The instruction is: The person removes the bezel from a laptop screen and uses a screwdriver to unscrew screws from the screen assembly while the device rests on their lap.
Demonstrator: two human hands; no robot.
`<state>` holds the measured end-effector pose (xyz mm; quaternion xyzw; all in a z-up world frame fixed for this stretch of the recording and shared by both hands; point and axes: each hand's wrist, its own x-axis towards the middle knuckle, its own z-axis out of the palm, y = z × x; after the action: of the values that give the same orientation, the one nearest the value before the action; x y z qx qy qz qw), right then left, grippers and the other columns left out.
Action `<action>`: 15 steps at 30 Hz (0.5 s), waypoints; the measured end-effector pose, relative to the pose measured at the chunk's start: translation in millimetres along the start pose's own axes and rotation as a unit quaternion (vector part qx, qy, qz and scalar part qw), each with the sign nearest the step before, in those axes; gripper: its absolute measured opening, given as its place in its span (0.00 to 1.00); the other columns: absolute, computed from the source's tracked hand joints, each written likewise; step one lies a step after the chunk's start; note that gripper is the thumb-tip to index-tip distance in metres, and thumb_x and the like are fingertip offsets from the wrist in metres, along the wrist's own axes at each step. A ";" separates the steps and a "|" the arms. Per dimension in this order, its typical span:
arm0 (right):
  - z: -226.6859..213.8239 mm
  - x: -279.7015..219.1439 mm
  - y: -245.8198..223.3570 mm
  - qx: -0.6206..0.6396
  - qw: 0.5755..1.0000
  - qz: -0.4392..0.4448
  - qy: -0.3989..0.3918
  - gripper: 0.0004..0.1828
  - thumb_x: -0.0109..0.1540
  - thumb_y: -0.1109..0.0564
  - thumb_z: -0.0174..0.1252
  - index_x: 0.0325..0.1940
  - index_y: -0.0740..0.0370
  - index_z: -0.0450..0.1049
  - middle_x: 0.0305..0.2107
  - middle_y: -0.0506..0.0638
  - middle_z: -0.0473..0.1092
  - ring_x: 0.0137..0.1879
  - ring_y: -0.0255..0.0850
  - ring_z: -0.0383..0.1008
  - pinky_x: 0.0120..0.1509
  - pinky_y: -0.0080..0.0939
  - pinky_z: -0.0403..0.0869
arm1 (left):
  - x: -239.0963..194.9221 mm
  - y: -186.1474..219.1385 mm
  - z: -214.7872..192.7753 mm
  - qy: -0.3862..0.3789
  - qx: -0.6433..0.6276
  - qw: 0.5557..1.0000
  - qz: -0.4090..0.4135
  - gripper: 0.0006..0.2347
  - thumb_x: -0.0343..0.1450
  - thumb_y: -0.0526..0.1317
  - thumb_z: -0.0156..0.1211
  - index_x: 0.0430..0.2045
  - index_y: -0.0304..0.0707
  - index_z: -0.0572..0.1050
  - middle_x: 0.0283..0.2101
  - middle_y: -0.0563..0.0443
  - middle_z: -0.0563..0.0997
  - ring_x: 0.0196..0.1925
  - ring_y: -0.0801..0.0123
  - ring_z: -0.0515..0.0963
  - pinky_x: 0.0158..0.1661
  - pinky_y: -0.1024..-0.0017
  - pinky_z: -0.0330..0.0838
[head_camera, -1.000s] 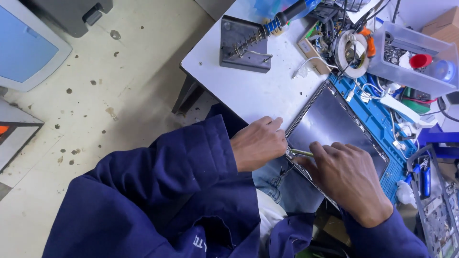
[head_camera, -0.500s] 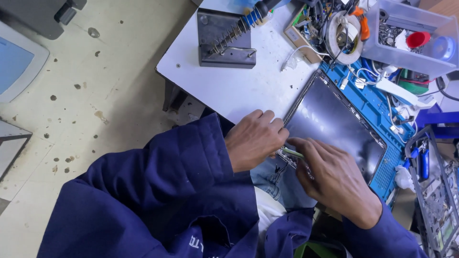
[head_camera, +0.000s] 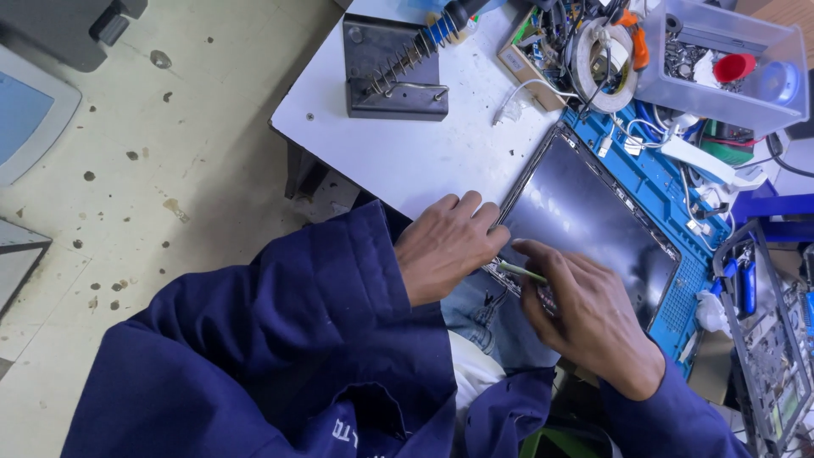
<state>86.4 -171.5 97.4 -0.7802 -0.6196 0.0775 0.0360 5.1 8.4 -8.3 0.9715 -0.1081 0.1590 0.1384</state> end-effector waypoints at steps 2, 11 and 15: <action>-0.1 0.0 -2.4 0.018 1.000 0.015 -0.016 0.24 0.60 0.62 0.55 0.61 0.63 0.64 0.39 0.53 0.76 0.38 0.47 0.79 0.40 0.48 0.76 | -0.1 0.2 -0.2 -0.007 -0.004 1.000 -0.002 0.15 0.59 0.30 0.70 0.34 0.51 0.73 0.38 0.52 0.76 0.40 0.62 0.74 0.35 0.66 0.69; -1.8 -2.8 -0.9 0.013 0.999 -0.008 0.051 0.11 0.68 0.58 0.56 0.51 0.66 0.70 0.36 0.54 0.79 0.36 0.46 0.81 0.40 0.45 0.78 | 2.0 0.7 5.6 0.037 -0.062 0.997 0.019 0.27 0.57 0.69 0.72 0.27 0.47 0.75 0.33 0.55 0.77 0.38 0.63 0.76 0.36 0.64 0.71; -6.3 -8.8 -0.8 0.032 0.997 0.015 0.069 0.09 0.68 0.59 0.55 0.51 0.66 0.70 0.33 0.53 0.78 0.34 0.44 0.80 0.39 0.44 0.76 | 1.7 -0.4 5.6 0.040 -0.094 0.994 0.028 0.19 0.62 0.60 0.73 0.27 0.46 0.76 0.32 0.55 0.78 0.38 0.63 0.76 0.37 0.63 0.73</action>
<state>84.8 -179.6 104.4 -0.7912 -0.6012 0.0438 0.1031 8.4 6.8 -12.8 0.9436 -0.1438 0.1910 0.2288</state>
